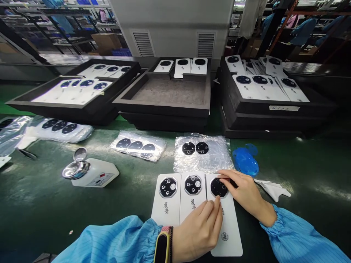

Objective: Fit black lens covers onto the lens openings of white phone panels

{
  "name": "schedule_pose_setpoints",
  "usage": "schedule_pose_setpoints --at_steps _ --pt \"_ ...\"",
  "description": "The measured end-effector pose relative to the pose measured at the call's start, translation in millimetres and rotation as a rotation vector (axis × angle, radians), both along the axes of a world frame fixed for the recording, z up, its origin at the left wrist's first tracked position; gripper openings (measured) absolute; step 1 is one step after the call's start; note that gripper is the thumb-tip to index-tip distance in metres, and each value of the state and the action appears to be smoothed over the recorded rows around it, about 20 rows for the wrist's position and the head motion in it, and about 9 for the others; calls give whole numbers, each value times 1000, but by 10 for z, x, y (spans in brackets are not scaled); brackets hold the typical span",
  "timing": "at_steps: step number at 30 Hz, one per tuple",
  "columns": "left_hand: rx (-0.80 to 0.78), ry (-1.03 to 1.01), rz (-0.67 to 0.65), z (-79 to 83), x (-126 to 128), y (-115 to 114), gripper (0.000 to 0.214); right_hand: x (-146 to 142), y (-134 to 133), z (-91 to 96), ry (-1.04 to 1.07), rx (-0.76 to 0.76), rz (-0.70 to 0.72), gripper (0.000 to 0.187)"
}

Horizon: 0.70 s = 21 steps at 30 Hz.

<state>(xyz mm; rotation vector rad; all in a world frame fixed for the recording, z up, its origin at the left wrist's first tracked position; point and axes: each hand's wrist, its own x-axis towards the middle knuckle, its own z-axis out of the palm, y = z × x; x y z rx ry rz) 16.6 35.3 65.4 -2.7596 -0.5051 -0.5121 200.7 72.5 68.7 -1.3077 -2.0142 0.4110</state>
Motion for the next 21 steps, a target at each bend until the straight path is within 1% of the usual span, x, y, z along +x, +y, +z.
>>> schedule_pose_setpoints --at_steps 10,14,17,21 --pt "-10 21 6 0 -2 -1 28 -1 -66 61 -163 90 63 27" --pt "2 -19 16 6 4 0 28 -17 -80 82 -230 146 99 32" --pt "7 -68 37 12 6 6 29 -31 -88 84 -294 187 107 33" --pt "19 -118 64 5 6 24 25 -40 -95 92 -322 220 111 32"
